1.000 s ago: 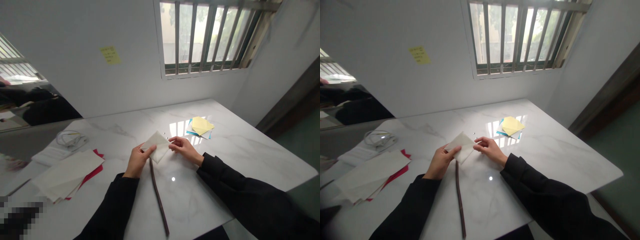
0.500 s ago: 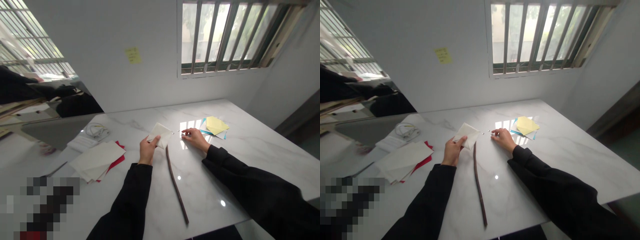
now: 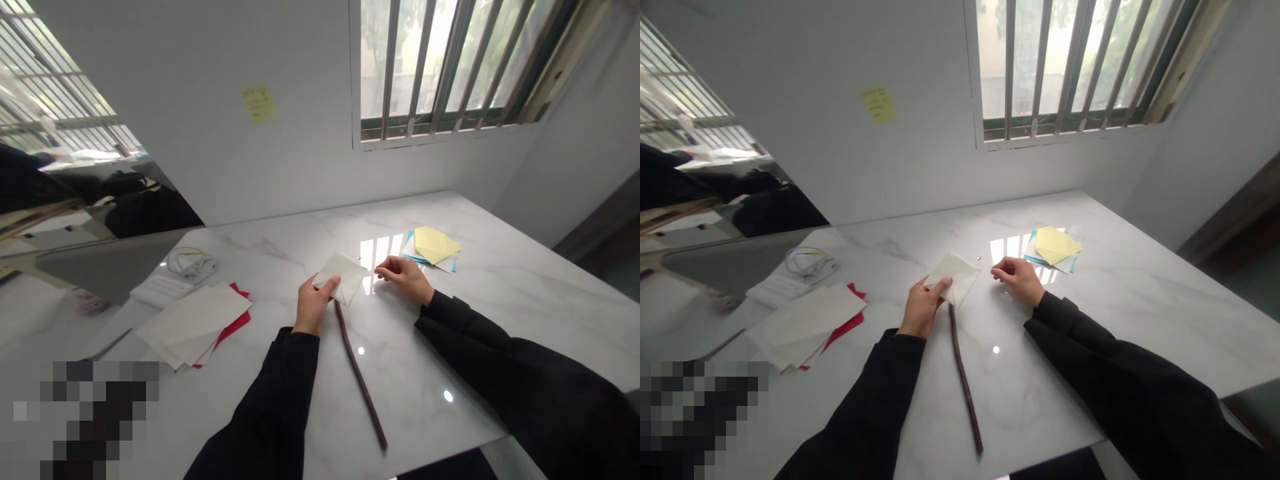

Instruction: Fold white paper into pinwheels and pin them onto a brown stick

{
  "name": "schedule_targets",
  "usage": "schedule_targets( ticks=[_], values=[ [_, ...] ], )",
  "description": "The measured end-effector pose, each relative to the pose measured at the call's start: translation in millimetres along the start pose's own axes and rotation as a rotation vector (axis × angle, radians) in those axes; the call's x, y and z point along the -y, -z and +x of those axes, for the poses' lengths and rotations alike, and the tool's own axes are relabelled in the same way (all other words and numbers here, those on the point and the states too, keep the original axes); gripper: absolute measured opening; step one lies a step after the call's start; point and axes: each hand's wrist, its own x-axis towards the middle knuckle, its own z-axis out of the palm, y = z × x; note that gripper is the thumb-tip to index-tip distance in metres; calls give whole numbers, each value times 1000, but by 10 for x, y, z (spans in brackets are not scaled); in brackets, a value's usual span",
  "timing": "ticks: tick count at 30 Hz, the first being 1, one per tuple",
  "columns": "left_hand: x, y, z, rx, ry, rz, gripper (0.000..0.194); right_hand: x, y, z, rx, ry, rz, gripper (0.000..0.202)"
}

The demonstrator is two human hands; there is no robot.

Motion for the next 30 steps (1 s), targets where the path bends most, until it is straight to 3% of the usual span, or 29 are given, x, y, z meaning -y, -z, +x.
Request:
schedule_targets(
  ticks=[6, 12, 23, 30],
  values=[
    [82, -39, -22, 45, -20, 110, 58, -28, 9, 73, 43, -88, 153, 39],
    [43, -111, -71, 94, -80, 207, 49, 68, -23, 58, 26, -146, 274, 43],
    [102, -59, 52, 0, -121, 155, 55, 136, 17, 30, 71, -305, 691, 47],
    [58, -168, -17, -84, -92, 26, 55, 204, 46, 1, 158, -290, 688, 38]
  ],
)
